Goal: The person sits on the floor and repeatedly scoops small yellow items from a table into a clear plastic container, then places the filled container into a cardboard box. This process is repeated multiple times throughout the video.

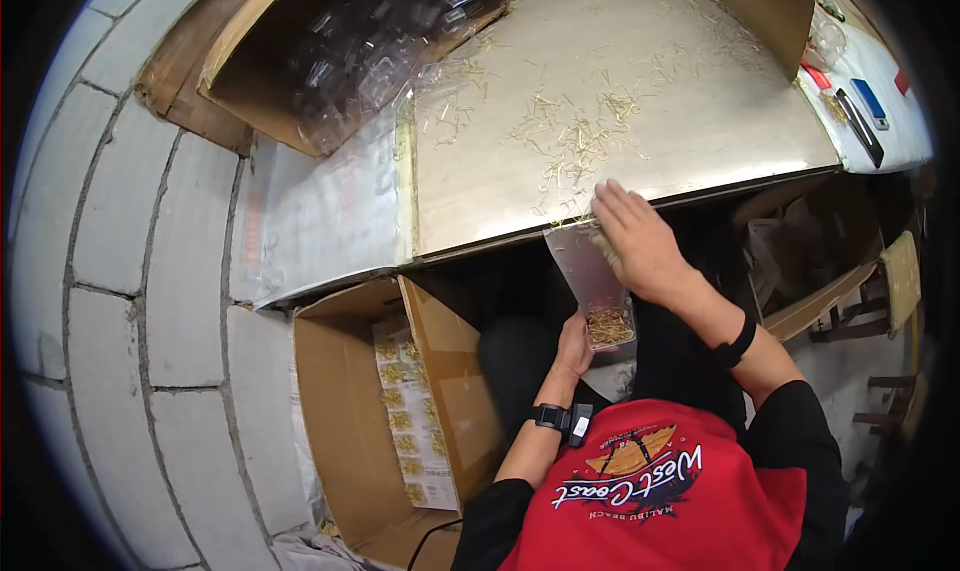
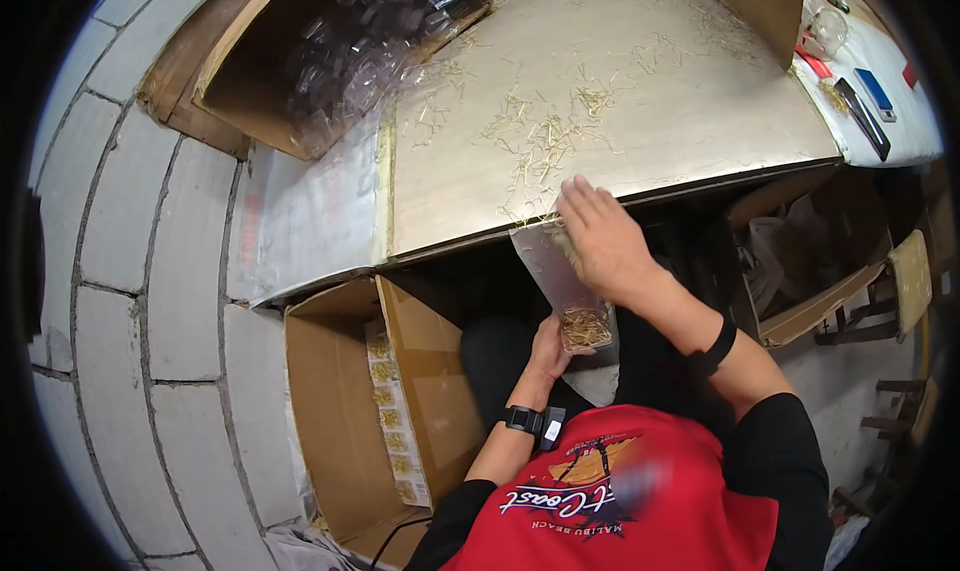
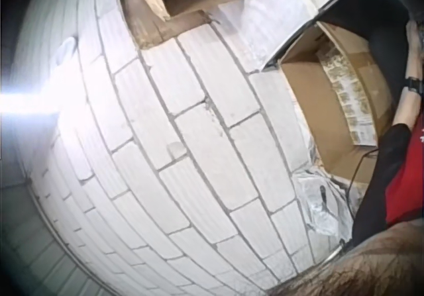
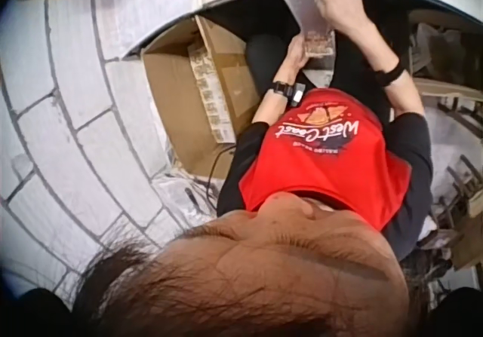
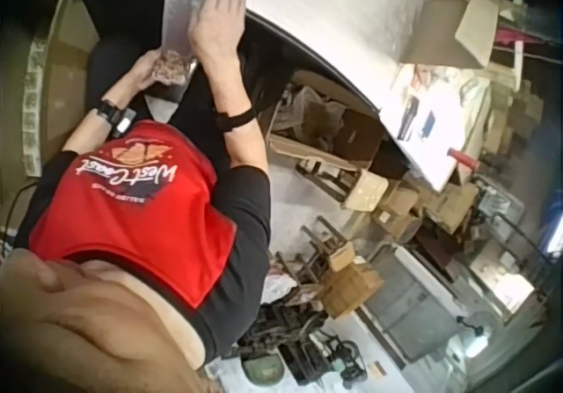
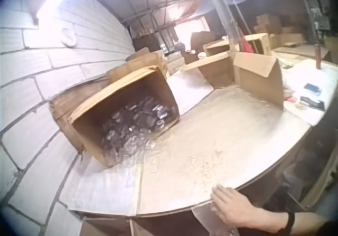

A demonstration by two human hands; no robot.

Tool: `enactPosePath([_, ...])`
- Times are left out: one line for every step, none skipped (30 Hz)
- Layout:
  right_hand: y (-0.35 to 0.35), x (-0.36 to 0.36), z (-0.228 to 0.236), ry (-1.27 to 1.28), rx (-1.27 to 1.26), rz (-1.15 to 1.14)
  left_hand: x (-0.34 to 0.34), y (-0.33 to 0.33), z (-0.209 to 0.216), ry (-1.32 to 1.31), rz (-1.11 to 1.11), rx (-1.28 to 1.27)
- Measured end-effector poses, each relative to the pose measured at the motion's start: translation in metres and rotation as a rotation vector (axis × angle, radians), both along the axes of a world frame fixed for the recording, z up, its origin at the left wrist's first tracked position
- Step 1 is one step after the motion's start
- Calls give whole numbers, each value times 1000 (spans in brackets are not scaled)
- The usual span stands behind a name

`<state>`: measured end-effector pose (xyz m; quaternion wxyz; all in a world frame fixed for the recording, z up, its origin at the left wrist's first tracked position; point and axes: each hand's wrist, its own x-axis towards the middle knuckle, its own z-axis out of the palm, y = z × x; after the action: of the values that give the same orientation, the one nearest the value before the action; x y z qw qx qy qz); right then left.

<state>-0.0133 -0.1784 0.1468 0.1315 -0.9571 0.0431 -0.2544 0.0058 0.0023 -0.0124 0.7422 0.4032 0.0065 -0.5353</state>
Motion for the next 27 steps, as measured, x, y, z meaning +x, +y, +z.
enactPosePath([4,-2,2,23,25,-9,0,1,-1,6,-3,2])
enactPosePath([2,-4,4,30,45,-22,0,1,-2,11,-6,4])
enactPosePath([-2,-6,8,37,66,-37,0,2,-3,18,-9,6])
enactPosePath([-3,-9,10,48,88,-49,-1,3,-5,18,3,16])
enactPosePath([-2,-11,12,8,92,-25,1,5,-6,19,16,27])
enactPosePath([1,-17,12,31,91,22,1,7,-7,19,28,37])
enactPosePath([5,-23,13,47,90,68,2,7,2,35,27,30])
enactPosePath([9,-29,13,63,89,113,3,6,3,13,42,40])
enactPosePath([14,-35,13,69,102,133,3,5,4,-9,58,50])
enactPosePath([15,-39,13,70,138,153,1,4,3,-27,76,59])
enactPosePath([16,-41,14,70,174,174,1,5,3,-11,66,47])
enactPosePath([17,-43,14,71,211,196,2,8,1,3,58,35])
enactPosePath([17,-39,18,47,266,206,2,12,0,17,54,23])
enactPosePath([18,-30,21,24,246,211,2,14,-3,16,56,51])
enactPosePath([21,-17,25,0,226,217,2,17,-6,14,61,79])
enactPosePath([22,-9,30,-21,200,200,0,15,-7,16,43,100])
enactPosePath([24,2,28,-10,132,226,-1,14,-7,25,45,127])
enactPosePath([27,12,20,23,91,196,-3,14,-6,34,49,154])
enactPosePath([30,24,9,53,51,173,-2,15,-4,41,61,181])
enactPosePath([30,31,0,91,8,143,-3,13,0,34,67,161])
enactPosePath([21,33,-6,47,25,153,-4,11,3,27,72,141])
enactPosePath([20,32,-7,49,16,153,-3,12,5,21,100,122])
enactPosePath([20,28,-7,52,7,151,-1,12,5,12,99,111])
enactPosePath([20,23,-7,56,-2,145,2,11,3,4,95,100])
enactPosePath([23,12,-7,57,-21,150,0,11,0,6,88,95])
enactPosePath([30,4,-7,84,19,176,0,14,-2,-1,95,89])
enactPosePath([36,-7,-6,111,59,200,1,15,-5,-8,99,82])
